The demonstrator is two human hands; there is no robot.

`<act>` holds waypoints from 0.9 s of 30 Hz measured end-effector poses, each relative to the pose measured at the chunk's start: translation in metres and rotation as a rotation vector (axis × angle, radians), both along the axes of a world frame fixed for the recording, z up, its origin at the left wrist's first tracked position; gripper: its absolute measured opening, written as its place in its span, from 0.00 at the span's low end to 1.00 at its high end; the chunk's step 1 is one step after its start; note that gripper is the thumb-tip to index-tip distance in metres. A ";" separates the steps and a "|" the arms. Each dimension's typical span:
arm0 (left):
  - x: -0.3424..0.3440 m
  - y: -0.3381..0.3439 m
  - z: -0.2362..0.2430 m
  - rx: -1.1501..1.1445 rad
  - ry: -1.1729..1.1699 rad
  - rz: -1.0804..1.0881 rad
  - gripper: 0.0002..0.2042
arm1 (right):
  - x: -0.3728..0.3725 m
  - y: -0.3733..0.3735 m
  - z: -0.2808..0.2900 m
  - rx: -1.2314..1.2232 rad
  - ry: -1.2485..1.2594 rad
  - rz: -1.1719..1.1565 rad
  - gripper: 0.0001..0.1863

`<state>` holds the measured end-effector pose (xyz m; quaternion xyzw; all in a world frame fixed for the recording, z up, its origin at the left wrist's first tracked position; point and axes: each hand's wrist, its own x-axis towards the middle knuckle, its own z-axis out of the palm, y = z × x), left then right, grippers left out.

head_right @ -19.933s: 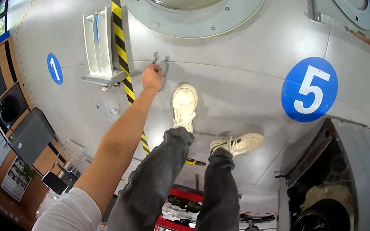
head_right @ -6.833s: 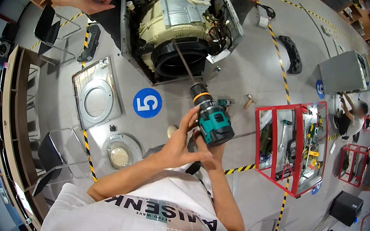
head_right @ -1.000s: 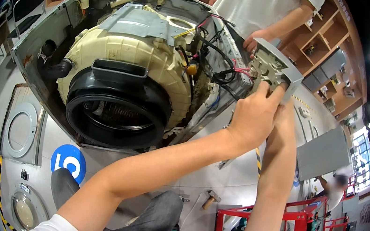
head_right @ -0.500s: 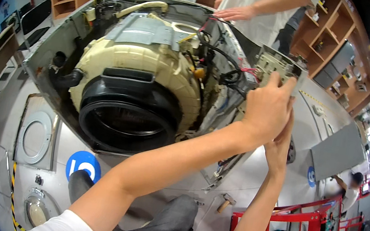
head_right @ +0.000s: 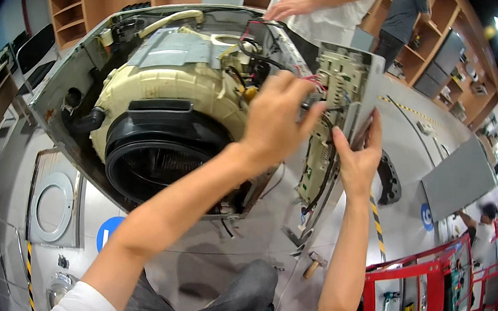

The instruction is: The person disassembles parts of a washing machine by hand and using a power drill. They remove a metal panel, unscrew components, and detach a control board before manipulating the door seal with pliers.

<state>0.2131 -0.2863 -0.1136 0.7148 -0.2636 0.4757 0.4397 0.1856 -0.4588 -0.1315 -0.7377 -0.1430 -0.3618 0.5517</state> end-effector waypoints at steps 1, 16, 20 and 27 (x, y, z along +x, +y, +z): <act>0.006 0.011 -0.007 0.077 0.001 0.057 0.12 | 0.000 -0.001 0.003 -0.029 0.000 -0.017 0.45; 0.054 0.031 0.001 0.305 0.058 -0.153 0.12 | 0.009 -0.013 0.052 -0.341 -0.059 -0.079 0.43; 0.063 0.025 0.011 0.198 0.232 -0.144 0.14 | 0.037 -0.019 0.062 -0.276 -0.028 0.036 0.41; 0.094 0.031 0.022 0.244 0.409 -0.229 0.18 | 0.075 -0.032 0.050 -0.209 0.055 0.187 0.43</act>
